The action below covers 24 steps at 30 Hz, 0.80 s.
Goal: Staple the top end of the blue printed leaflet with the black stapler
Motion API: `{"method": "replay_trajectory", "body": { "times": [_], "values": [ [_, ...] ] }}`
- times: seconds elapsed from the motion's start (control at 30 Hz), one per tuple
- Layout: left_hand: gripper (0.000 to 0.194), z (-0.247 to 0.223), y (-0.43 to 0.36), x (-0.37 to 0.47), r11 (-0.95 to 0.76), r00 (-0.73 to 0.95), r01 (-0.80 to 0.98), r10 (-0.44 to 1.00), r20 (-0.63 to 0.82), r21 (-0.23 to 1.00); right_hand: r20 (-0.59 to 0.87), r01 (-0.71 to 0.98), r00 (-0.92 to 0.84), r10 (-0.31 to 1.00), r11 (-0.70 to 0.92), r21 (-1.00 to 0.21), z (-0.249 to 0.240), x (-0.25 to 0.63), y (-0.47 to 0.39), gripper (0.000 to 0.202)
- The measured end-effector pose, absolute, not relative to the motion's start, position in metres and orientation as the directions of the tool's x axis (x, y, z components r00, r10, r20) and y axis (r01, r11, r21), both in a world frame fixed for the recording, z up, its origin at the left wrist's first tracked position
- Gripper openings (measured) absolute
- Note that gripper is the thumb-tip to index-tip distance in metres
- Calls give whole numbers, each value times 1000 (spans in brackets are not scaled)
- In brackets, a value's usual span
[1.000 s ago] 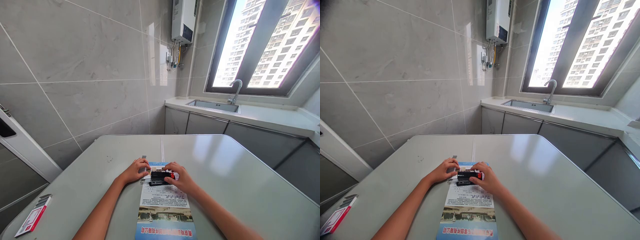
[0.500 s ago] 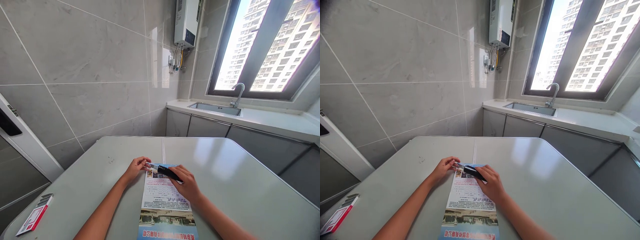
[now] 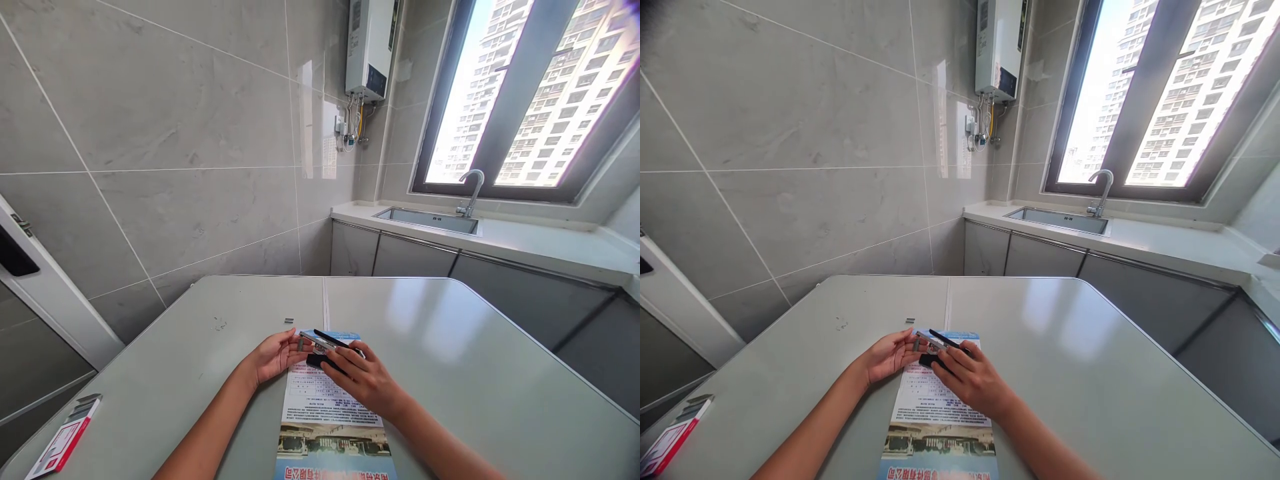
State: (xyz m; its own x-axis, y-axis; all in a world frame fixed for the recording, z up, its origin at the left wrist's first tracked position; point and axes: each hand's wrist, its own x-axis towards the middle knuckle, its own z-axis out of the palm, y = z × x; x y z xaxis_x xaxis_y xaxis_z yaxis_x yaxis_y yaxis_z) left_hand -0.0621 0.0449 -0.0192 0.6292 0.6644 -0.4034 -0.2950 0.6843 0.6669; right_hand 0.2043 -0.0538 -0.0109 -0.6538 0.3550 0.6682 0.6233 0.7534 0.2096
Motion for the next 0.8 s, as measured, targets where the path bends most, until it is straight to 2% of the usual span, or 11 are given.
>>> {"method": "replay_trajectory", "body": {
  "times": [0.1, 0.17, 0.2, 0.27, 0.33, 0.4, 0.47, 0.57, 0.7, 0.8],
  "values": [
    [30, -21, 47, -62, 663, 592, -333, 701, -398, 671, 743, 652, -585, 326, 733, 192, -13, 204, -50, 37],
    [25, -21, 48, -63, 643, 552, -366, 732, -399, 673, 814, 677, -459, 355, 733, 62, -15, 204, -47, 39],
    [23, -20, 49, -63, 624, 522, -386, 755, -397, 679, 836, 677, -377, 399, 735, -46, -15, 204, -45, 39],
    [21, -19, 52, -64, 552, 432, -435, 821, -373, 712, 801, 622, -192, 568, 701, -348, -15, 204, -42, 34],
    [21, -19, 54, -65, 467, 338, -451, 878, -338, 761, 621, 485, -62, 781, 567, -665, -16, 207, -39, 26],
    [22, -19, 56, -65, 398, 278, -428, 912, -301, 812, 406, 338, -55, 912, 399, -852, -17, 209, -36, 28],
    [20, -21, 56, -65, 326, 249, -380, 937, -244, 865, 299, 238, -123, 946, 321, -917, -18, 211, -35, 33],
    [19, -24, 56, -63, 173, 216, -288, 970, -112, 942, 251, 178, -258, 933, 302, -937, -17, 210, -37, 39],
    [42, -26, 55, -60, -14, 238, -155, 970, 52, 988, 194, 219, -362, 912, 285, -933, -13, 206, -42, 40],
    [47, -26, 54, -58, -127, 258, -73, 956, 142, 989, 178, 295, -390, 904, 305, -905, -14, 203, -44, 39]
  ]
}}
